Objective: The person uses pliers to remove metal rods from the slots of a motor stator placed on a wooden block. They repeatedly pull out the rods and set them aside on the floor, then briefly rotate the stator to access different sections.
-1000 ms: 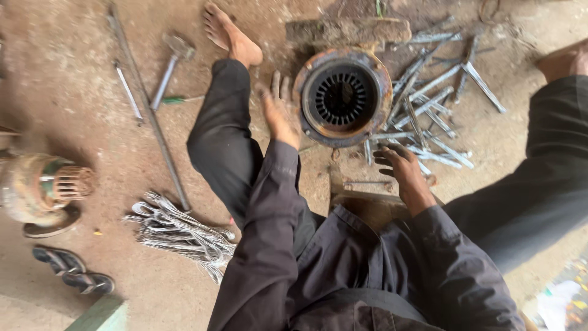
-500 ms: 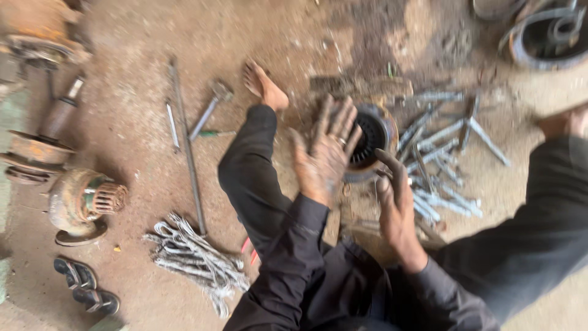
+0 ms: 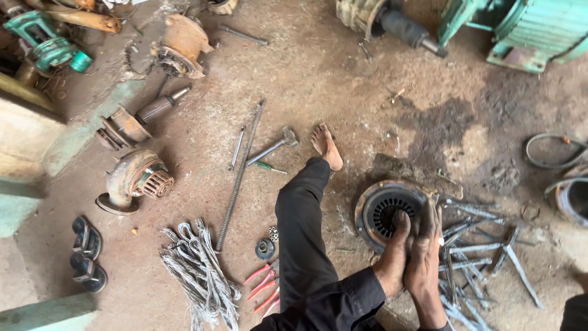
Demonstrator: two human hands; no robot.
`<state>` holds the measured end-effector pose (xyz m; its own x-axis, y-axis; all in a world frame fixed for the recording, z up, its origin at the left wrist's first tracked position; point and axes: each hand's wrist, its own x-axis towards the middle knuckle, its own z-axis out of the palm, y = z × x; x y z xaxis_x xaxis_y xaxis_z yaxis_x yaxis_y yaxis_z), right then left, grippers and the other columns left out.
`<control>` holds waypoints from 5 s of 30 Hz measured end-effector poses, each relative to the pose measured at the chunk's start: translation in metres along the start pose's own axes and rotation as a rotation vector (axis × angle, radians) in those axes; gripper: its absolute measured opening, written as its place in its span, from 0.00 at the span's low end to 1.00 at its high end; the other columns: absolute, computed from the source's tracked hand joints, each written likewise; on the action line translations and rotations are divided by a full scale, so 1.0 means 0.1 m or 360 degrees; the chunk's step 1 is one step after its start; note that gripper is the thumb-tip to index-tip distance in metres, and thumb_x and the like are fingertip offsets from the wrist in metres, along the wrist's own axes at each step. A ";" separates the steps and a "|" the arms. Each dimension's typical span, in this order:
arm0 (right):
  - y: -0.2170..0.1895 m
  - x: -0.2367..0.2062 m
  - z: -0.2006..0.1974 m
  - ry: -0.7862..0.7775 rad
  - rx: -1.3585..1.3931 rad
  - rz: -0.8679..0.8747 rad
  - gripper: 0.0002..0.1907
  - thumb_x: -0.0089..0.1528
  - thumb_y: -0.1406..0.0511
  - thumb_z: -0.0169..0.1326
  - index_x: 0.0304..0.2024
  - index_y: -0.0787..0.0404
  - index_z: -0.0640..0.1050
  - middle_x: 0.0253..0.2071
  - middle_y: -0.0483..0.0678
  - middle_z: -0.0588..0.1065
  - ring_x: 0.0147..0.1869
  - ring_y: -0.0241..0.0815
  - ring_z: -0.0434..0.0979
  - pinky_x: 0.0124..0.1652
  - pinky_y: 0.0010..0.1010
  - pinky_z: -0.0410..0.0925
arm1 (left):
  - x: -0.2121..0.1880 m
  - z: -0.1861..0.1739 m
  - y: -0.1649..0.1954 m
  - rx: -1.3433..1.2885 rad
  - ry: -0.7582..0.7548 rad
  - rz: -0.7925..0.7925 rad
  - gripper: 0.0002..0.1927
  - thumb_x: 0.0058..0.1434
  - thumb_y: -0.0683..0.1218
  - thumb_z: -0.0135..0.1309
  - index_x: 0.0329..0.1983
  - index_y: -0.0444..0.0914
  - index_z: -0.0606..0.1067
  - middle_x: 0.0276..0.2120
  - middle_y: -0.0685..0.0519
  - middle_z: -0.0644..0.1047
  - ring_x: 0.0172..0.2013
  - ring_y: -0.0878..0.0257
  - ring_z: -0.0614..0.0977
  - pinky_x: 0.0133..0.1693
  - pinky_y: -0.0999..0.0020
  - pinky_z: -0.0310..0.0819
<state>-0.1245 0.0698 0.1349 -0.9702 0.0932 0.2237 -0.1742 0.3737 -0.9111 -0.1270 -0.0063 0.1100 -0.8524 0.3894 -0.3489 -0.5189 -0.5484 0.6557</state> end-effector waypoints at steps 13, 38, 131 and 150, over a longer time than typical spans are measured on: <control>0.64 0.04 -0.18 0.0098 -0.0123 0.0262 0.45 0.69 0.40 0.20 0.78 0.60 0.53 0.81 0.61 0.46 0.84 0.63 0.38 0.72 0.52 0.38 | -0.05 0.00 0.02 0.0125 -0.0132 -0.0185 0.55 0.58 0.81 0.29 0.79 0.45 0.47 0.80 0.51 0.48 0.78 0.57 0.49 0.73 0.52 0.39; 2.11 -1.04 -0.39 -0.0307 -0.0614 0.1355 0.25 0.60 0.47 0.62 0.45 0.60 0.85 0.39 0.64 0.82 0.45 0.61 0.82 0.46 0.45 0.73 | 0.49 -1.66 -0.67 0.1147 0.0488 -0.0028 0.14 0.69 0.49 0.53 0.50 0.36 0.79 0.37 0.53 0.83 0.35 0.66 0.81 0.40 0.69 0.75; 3.74 0.17 -1.50 -0.0997 -0.0547 0.1744 0.78 0.42 0.45 0.75 0.75 0.48 0.33 0.79 0.56 0.33 0.81 0.68 0.31 0.62 0.84 0.43 | 2.77 -0.14 -2.78 0.0978 0.1026 -0.1282 0.50 0.60 0.77 0.18 0.80 0.48 0.42 0.78 0.45 0.43 0.75 0.43 0.50 0.69 0.35 0.52; 3.62 -0.31 -1.00 -0.0268 -0.1002 0.1373 0.33 0.61 0.69 0.58 0.67 0.59 0.64 0.54 0.58 0.72 0.51 0.59 0.76 0.42 0.55 0.71 | 0.58 -0.31 -0.96 0.1588 0.0312 -0.1040 0.36 0.67 0.70 0.31 0.63 0.45 0.75 0.56 0.51 0.80 0.57 0.60 0.80 0.58 0.59 0.74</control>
<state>-0.1407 0.2944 -0.1674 -0.7431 0.4421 -0.5024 0.6504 0.6541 -0.3863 -0.1284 0.0462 0.0060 -0.4876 0.2135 -0.8466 -0.6518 0.5562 0.5157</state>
